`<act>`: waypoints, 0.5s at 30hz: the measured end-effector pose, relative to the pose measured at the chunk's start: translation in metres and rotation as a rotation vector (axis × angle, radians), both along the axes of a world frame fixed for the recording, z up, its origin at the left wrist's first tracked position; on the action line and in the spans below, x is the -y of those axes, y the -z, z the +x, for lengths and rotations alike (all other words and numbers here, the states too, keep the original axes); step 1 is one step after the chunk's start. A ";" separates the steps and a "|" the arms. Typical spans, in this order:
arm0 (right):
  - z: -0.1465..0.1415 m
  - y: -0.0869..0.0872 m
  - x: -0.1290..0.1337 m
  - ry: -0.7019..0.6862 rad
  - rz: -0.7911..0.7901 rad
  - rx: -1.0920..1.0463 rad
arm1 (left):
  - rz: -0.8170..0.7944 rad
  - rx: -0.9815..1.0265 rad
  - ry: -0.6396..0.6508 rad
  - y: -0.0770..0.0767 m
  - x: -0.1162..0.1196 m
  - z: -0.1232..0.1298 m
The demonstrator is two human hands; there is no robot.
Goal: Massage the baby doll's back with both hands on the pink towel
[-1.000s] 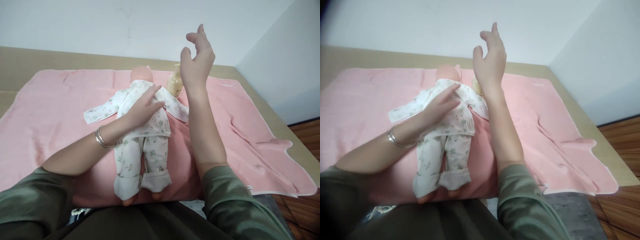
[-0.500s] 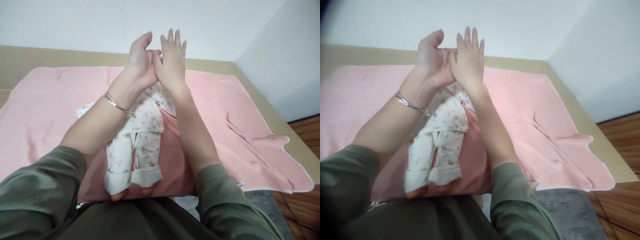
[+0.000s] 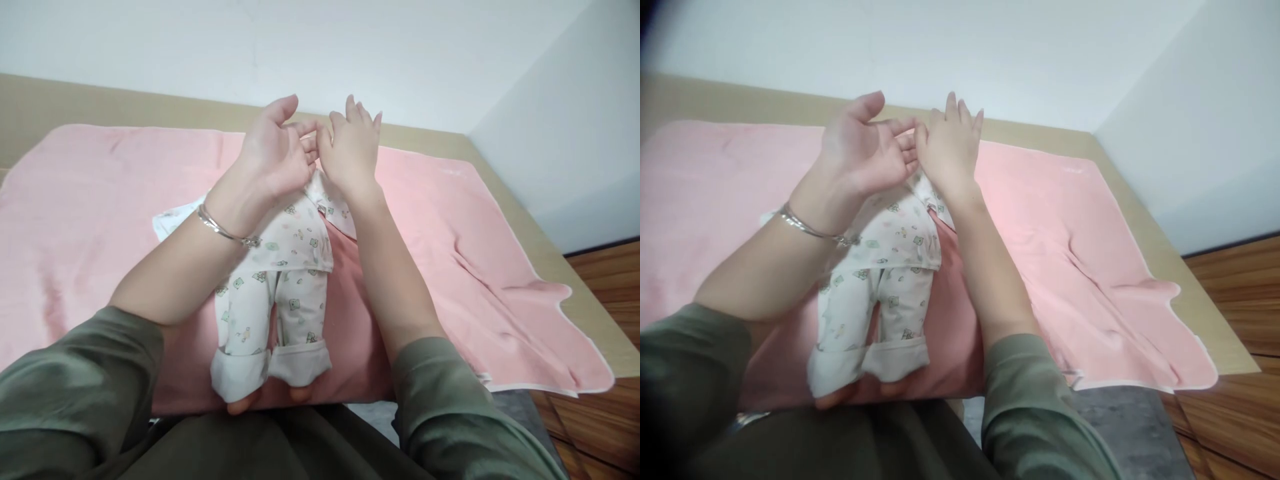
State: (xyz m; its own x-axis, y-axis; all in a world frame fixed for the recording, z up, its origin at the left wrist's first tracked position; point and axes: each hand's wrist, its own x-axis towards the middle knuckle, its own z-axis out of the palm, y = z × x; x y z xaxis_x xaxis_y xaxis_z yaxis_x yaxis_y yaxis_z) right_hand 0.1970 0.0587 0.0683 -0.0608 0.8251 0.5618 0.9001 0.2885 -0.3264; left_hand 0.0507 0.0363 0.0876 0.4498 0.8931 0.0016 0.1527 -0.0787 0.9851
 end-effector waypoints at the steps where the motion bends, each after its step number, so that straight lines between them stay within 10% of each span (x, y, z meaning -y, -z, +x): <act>1: 0.002 0.002 -0.001 -0.020 0.033 -0.032 | -0.017 0.009 -0.006 -0.004 0.006 -0.003; 10: 0.005 0.015 -0.008 -0.013 0.069 -0.108 | -0.133 0.236 -0.168 -0.079 0.085 -0.045; 15: -0.001 0.031 -0.022 0.085 0.168 -0.112 | -0.093 0.296 -0.102 -0.085 0.093 -0.083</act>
State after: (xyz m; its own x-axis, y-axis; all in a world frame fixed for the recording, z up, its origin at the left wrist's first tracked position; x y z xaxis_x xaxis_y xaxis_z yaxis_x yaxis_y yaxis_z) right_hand 0.1965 0.0807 0.0378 0.0760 0.7190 0.6908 0.8842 0.2716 -0.3800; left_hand -0.0327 -0.0568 0.1729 0.3506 0.9359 0.0350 -0.1387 0.0149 0.9902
